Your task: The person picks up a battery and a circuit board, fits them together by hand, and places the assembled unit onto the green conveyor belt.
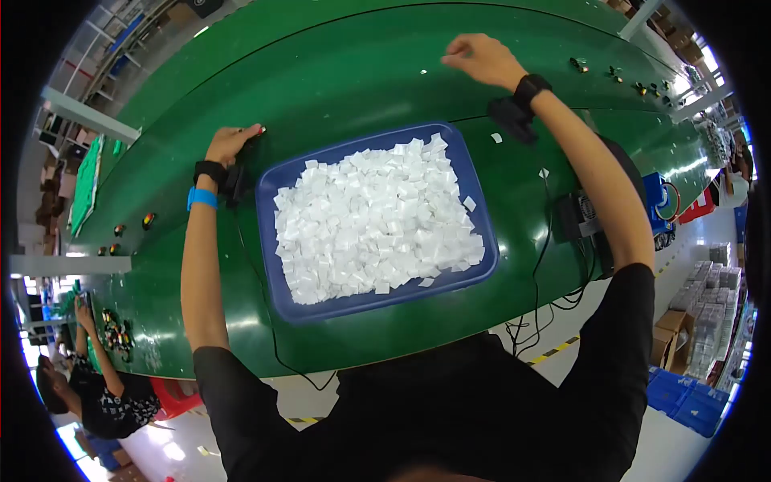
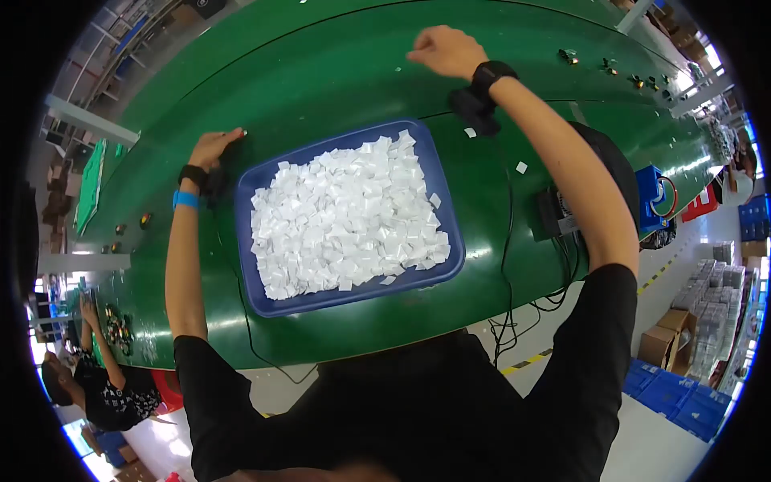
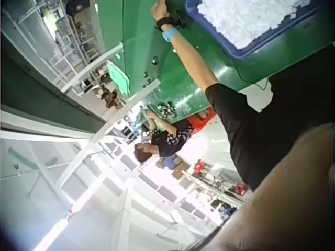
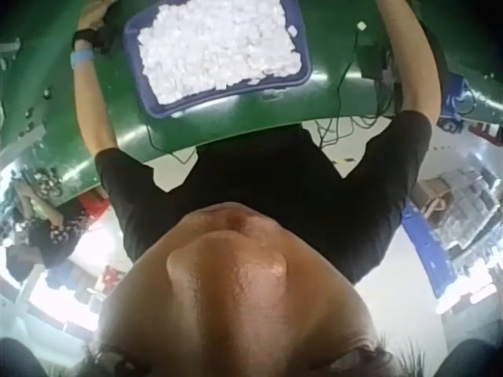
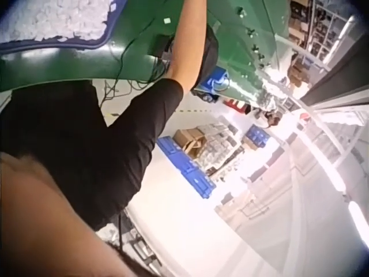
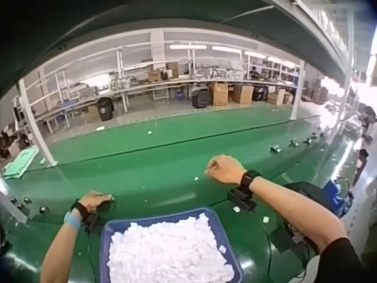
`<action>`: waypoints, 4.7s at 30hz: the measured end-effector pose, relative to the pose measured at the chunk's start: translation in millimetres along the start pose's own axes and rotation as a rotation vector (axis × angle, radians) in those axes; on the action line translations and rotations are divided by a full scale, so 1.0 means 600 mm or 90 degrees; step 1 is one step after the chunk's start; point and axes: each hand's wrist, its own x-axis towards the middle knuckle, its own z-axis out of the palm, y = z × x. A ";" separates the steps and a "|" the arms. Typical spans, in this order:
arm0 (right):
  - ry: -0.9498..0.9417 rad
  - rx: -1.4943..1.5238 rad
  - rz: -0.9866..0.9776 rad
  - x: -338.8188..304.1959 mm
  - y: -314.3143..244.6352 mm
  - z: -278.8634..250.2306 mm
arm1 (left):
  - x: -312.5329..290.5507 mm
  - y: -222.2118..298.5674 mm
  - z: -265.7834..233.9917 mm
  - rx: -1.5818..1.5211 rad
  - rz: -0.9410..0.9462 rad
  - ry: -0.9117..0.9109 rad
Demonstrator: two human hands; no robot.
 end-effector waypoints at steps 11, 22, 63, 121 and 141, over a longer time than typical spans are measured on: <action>0.136 -0.230 0.479 0.019 0.546 -0.057 | -0.192 0.083 0.001 -0.485 0.226 0.033; 0.262 -0.135 0.482 0.047 0.815 -0.073 | -0.233 0.087 0.033 -0.561 0.217 -0.053; 0.236 0.173 -0.513 -0.220 -0.283 -0.028 | -0.399 0.220 0.107 -0.617 0.177 -0.340; 0.089 0.289 -0.410 -0.214 -0.288 -0.028 | -0.411 0.195 0.118 -0.414 0.423 -0.231; 0.195 0.114 -0.583 -0.220 -0.296 -0.032 | -0.404 0.199 0.124 -0.567 0.282 -0.294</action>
